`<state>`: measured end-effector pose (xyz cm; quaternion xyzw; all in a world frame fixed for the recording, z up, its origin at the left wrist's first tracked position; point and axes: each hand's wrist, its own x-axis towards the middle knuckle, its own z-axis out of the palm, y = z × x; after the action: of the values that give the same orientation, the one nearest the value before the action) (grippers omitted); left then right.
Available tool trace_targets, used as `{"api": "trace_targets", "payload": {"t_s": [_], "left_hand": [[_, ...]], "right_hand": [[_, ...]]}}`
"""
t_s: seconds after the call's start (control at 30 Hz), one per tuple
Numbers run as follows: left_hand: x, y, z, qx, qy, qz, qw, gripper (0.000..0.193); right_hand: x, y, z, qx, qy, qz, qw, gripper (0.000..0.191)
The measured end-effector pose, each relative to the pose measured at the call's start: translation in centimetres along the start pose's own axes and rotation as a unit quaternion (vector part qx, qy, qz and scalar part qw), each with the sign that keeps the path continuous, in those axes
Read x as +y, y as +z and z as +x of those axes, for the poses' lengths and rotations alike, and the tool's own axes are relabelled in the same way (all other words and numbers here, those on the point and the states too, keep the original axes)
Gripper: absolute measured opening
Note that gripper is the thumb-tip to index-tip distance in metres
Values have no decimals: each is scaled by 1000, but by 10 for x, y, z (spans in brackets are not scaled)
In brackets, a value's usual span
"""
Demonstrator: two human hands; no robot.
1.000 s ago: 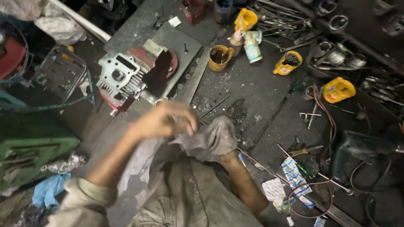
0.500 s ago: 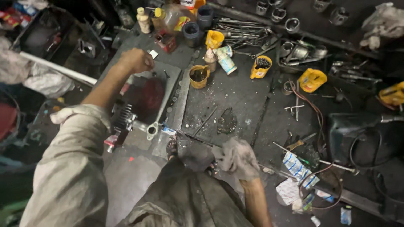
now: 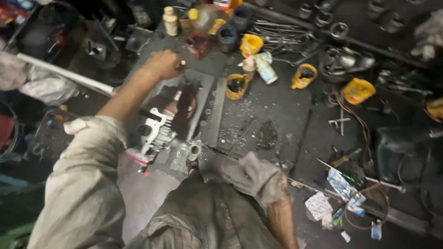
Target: The person cleans a small metal part with a rag, then wipes the engine block held in a bench vise. They pick up a bolt, apply lubricant from a container, and insert the bolt into the engine block, tightening it by hand.
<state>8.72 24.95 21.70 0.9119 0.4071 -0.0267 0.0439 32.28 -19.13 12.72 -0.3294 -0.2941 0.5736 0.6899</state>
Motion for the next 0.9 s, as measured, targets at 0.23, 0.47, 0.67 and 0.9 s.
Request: {"api": "trace_targets", "payload": {"t_s": [0.23,0.47,0.67,0.9], "left_hand": [[-1,-62,-129,287,88,-317,900,29],[-34,52,-303,509,-245,-404,720,17],[50,199,-400,406,-390,-569,599,17],[132,247,-376,407,-418,-645,494,27]], "right_hand": [[-47,60,64,-284,133,-246,917,33],[-51,154,136,-348,-49,-501,790,32],[-12,219,166,-434,-221,-705,515,37],[10,199,202,-441,-137,-639,615,30]]}}
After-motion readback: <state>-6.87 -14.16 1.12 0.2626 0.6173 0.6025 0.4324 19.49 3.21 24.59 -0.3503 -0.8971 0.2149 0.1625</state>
